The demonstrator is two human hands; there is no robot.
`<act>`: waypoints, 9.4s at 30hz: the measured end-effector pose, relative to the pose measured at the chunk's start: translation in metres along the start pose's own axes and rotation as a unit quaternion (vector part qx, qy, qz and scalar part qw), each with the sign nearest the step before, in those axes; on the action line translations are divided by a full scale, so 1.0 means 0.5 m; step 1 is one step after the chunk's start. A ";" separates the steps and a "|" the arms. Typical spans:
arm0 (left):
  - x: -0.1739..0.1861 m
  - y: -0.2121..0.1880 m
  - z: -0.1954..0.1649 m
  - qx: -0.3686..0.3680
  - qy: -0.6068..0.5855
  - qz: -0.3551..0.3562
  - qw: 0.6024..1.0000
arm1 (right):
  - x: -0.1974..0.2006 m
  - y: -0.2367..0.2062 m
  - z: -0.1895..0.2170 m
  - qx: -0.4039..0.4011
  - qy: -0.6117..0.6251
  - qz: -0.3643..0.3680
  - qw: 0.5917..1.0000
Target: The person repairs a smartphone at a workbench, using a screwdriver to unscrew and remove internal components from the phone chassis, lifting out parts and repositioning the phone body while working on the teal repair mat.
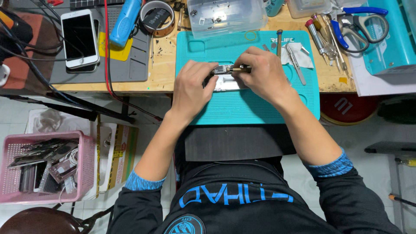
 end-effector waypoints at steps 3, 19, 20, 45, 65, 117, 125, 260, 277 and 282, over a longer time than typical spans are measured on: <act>-0.019 0.022 0.005 -0.004 0.014 0.030 0.999 | -0.002 0.001 -0.006 -0.014 0.031 0.003 0.999; -0.062 0.075 0.023 -0.034 0.007 0.078 0.996 | 0.003 -0.005 -0.048 -0.033 0.225 -0.044 0.973; -0.062 0.074 0.024 -0.034 0.007 0.079 0.996 | 0.005 -0.010 -0.062 -0.056 0.232 -0.052 0.970; -0.067 0.078 0.012 -0.077 0.046 0.101 0.991 | -0.010 0.012 -0.142 -0.153 0.134 0.028 0.979; -0.076 0.070 0.001 -0.074 0.096 0.078 0.990 | -0.004 0.002 -0.151 -0.130 0.165 -0.006 0.978; -0.091 0.059 -0.045 -0.098 0.106 0.098 0.985 | 0.051 -0.038 -0.053 -0.032 0.187 -0.049 0.981; -0.035 0.064 -0.019 -0.065 0.059 0.067 0.994 | 0.024 -0.002 0.008 -0.005 0.067 0.001 0.998; -0.131 0.079 0.017 0.124 -0.468 -0.061 0.873 | 0.002 -0.041 -0.092 -0.108 0.483 -0.166 0.853; -0.118 0.091 0.049 0.139 -0.488 -0.129 0.852 | 0.010 -0.029 -0.083 -0.122 0.443 -0.168 0.872; -0.105 0.086 0.048 0.152 -0.418 -0.141 0.885 | 0.004 -0.028 -0.085 -0.121 0.434 -0.157 0.879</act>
Point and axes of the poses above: each hand's wrist, its own y-axis towards the middle knuckle, its own x-axis out of the back of the hand, z = x × y, the point moved 8 cm from there along y, towards the middle knuckle, and after that the axes turned 10 degrees about z, right-handed, at the moved point
